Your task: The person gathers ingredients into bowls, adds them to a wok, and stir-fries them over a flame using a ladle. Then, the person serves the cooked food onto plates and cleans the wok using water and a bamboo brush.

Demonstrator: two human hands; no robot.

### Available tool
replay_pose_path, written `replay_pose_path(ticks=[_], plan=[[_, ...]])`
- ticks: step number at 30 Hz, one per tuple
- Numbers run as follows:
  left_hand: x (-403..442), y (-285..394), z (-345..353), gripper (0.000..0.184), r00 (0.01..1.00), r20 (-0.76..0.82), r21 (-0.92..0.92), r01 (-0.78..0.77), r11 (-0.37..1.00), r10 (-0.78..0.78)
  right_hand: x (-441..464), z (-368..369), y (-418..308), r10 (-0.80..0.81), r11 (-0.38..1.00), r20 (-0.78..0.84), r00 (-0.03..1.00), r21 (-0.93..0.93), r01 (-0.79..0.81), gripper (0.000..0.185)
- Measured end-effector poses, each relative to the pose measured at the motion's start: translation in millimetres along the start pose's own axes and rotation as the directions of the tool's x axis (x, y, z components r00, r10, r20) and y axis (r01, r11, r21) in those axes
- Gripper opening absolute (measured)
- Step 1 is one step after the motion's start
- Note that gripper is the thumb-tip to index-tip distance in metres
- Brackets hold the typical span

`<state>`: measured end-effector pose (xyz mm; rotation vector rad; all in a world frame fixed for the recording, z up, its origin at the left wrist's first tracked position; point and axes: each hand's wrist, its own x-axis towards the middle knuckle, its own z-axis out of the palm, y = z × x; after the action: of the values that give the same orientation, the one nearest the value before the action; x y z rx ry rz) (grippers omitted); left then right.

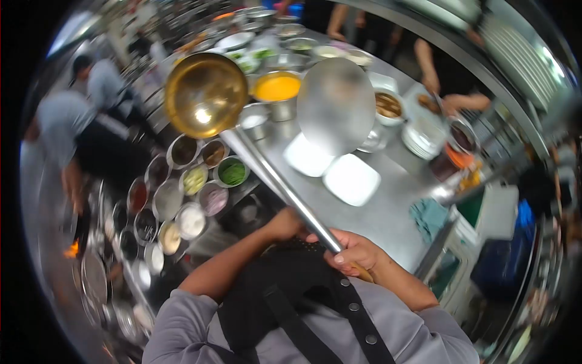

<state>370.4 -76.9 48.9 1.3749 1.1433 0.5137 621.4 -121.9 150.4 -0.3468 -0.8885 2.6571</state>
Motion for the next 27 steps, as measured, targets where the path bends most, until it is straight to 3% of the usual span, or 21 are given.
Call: replay_pose_path(ticks=[2, 3, 5, 6, 8, 10, 11, 12, 13, 14, 15, 16, 18, 19, 20, 22, 24, 27], plan=[[-69.5, -40.8, -23.2, 0.026, 0.983, 0.086, -0.213, 0.178, 0.961, -0.163, 33.9, 1.9, -1.9, 0.12, 0.993, 0.099, 0.988, -0.021, -0.119, 0.071], [-106.6, -58.9, -33.3, 0.026, 0.982, -0.025, -0.27, 0.171, 0.948, -0.185, 53.0, 9.2, -3.6, 0.144, 0.988, 0.056, 0.988, -0.068, -0.14, 0.072], [-196.8, -95.3, -39.1, 0.033, 0.956, -0.291, -0.206, -0.027, 0.978, -0.035, 101.0, 23.8, 0.9, 0.219, 0.969, 0.059, 0.974, -0.13, -0.21, 0.075], [-245.3, -100.9, -35.7, 0.033, 0.893, -0.442, -0.252, -0.035, 0.967, -0.083, 128.0, 30.5, 9.2, 0.274, 0.955, 0.093, 0.957, -0.14, -0.26, 0.076], [-348.0, -88.3, -20.9, 0.038, 0.867, -0.463, -0.325, 0.027, 0.945, -0.185, 182.1, 49.1, 36.7, 0.343, 0.916, 0.15, 0.927, -0.274, -0.294, 0.078], [-449.4, -91.1, 9.3, 0.03, 0.7, -0.673, -0.422, -0.1, 0.901, -0.238, 245.4, 67.2, 78.5, 0.442, 0.887, 0.34, 0.83, -0.3, -0.35, 0.078], [-501.8, -93.6, 26.1, 0.024, 0.507, -0.804, -0.496, -0.283, 0.821, -0.311, 275.4, 93.6, 99.4, 0.528, 0.846, 0.405, 0.746, -0.323, -0.424, 0.077], [-550.1, -95.0, 39.8, 0.02, 0.236, -0.921, -0.387, -0.456, 0.801, -0.31, 298.1, 126.4, 123.4, 0.59, 0.808, 0.429, 0.684, -0.314, -0.499, 0.075], [-597.2, -105.2, 50.4, 0.019, -0.045, -0.948, -0.253, -0.496, 0.83, -0.316, 317.3, 163.4, 146.9, 0.654, 0.757, 0.421, 0.629, -0.379, -0.533, 0.075], [-641.1, -125.5, 70.2, 0.025, -0.386, -0.879, -0.217, -0.199, 0.956, -0.28, 319.9, 200.6, 171.4, 0.699, 0.714, 0.408, 0.587, -0.44, -0.545, 0.075], [-685.2, -125.7, 77.8, 0.031, -0.614, -0.789, -0.271, 0.297, 0.915, -0.034, 331.9, 240.2, 195.1, 0.739, 0.664, 0.372, 0.562, -0.538, -0.519, 0.074], [-729.1, -126.6, 85.2, 0.037, -0.658, -0.702, -0.398, 0.681, 0.615, 0.274, 347.0, 275.8, 223.2, 0.767, 0.611, 0.373, 0.523, -0.674, -0.416, 0.075], [-792.1, -161.0, 84.2, 0.038, -0.7, -0.549, -0.596, 0.711, 0.373, 0.458, 365.3, 350.8, 276.2, 0.741, 0.472, 0.354, 0.57, -0.879, -0.067, 0.074], [-817.1, -186.4, 84.5, 0.032, -0.713, -0.563, -0.606, 0.7, 0.378, 0.418, 371.8, 384.7, 300.9, 0.741, 0.35, 0.339, 0.58, -0.932, 0.098, 0.072], [-832.7, -192.4, 83.8, 0.029, -0.792, -0.609, -0.687, 0.558, 0.466, 0.051, 379.6, 412.4, 323.6, 0.772, 0.299, 0.369, 0.519, -0.929, 0.215, 0.071], [-844.2, -204.6, 84.4, 0.032, -0.749, -0.654, -0.619, 0.611, 0.493, 0.106, 400.0, 445.6, 354.8, 0.85, 0.223, 0.339, 0.403, -0.925, 0.307, 0.069], [-833.5, -185.1, 91.0, 0.032, -0.779, -0.62, -0.642, 0.573, 0.509, 0.096, 401.7, 487.5, 360.8, 0.873, 0.156, 0.31, 0.377, -0.909, 0.386, 0.067], [-825.1, -172.6, 103.3, 0.033, -0.741, -0.65, -0.574, 0.622, 0.532, 0.166, 408.5, 516.4, 389.5, 0.935, 0.053, 0.184, 0.303, -0.917, 0.394, 0.066]])
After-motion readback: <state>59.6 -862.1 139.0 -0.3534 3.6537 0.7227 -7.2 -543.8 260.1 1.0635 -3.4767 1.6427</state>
